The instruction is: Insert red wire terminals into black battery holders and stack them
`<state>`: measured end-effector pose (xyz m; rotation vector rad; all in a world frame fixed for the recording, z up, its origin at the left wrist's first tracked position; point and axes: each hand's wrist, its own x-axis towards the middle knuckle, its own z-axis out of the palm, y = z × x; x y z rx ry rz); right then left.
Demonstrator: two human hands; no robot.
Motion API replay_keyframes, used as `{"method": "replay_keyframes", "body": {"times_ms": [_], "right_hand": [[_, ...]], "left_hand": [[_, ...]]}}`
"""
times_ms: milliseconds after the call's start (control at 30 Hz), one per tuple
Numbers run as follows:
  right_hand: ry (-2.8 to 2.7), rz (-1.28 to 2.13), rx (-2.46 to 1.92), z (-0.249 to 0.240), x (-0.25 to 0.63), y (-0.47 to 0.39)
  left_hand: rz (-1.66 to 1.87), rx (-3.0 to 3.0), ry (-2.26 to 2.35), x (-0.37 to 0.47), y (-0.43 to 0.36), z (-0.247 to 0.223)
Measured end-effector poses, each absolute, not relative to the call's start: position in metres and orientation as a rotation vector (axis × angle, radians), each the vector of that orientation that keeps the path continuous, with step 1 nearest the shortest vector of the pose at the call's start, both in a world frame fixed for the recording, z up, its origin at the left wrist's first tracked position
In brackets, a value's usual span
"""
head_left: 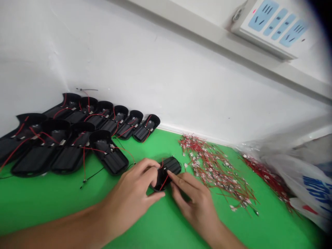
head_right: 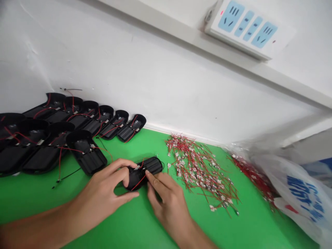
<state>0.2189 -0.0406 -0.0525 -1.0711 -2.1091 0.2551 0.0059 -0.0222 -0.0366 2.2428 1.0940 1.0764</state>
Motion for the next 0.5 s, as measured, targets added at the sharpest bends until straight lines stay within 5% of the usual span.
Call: {"method": "replay_keyframes", "body": {"times_ms": [500], "right_hand": [[-2.405, -0.125, -1.109, -0.0436, 0.2196, -0.0447]], "left_hand": [[1.087, 2.177, 1.094, 0.0085, -0.0203, -0.0324]]}}
